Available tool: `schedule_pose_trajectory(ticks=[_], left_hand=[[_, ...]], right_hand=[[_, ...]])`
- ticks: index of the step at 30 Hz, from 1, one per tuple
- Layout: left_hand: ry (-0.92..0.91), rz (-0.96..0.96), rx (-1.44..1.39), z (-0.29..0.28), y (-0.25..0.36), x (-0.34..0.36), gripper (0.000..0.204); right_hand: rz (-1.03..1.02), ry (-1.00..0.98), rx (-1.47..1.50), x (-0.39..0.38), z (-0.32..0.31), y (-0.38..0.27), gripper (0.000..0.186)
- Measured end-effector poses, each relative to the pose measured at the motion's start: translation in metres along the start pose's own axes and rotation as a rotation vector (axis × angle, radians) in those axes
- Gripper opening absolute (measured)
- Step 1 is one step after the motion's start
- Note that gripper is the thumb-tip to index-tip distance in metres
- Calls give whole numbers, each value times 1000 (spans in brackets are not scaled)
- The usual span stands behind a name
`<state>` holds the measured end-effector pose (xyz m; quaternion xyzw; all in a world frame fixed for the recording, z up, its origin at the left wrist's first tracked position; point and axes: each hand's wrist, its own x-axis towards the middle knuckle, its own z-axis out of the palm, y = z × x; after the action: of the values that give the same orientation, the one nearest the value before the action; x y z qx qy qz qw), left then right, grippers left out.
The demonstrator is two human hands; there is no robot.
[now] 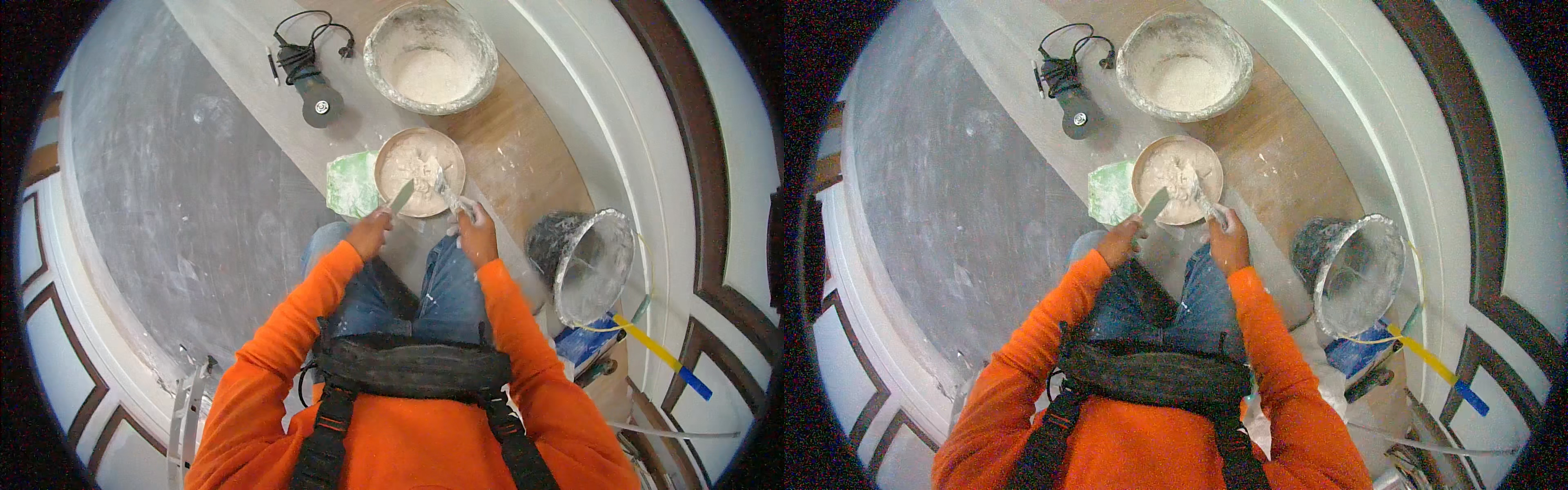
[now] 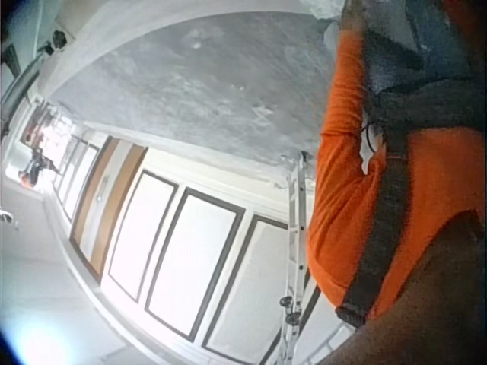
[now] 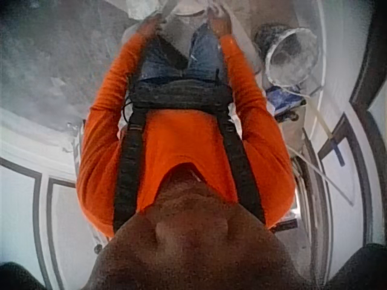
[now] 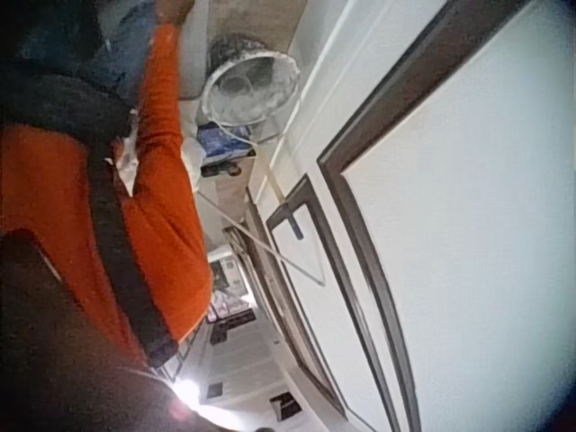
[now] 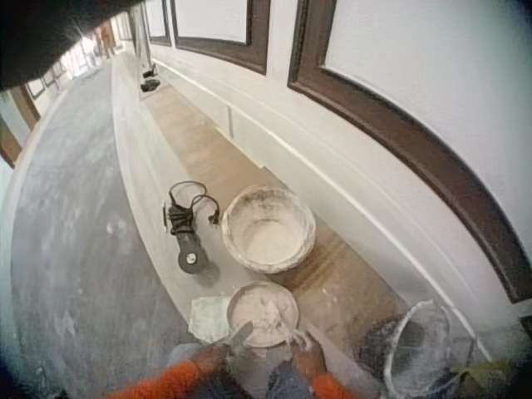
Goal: The person applies plaster to a wall section using a spreader, then mixes a fresh batch of plaster in a small bowl by adding water from a bucket and stirring with a spatula.
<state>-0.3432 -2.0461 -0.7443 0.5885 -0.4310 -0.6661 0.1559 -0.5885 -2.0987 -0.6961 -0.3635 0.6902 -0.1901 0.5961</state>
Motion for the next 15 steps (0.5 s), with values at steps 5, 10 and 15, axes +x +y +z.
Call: schedule_pose_trajectory(ticks=[5, 10, 15], left_hand=[[6, 163, 480, 43, 30, 17, 47], [224, -39, -41, 74, 52, 40, 53], [323, 139, 165, 63, 22, 73, 54]], right_hand=[[-141, -8, 1, -12, 9, 10, 35], [-272, -24, -49, -18, 11, 14, 38], [-291, -88, -73, -36, 13, -5, 39]])
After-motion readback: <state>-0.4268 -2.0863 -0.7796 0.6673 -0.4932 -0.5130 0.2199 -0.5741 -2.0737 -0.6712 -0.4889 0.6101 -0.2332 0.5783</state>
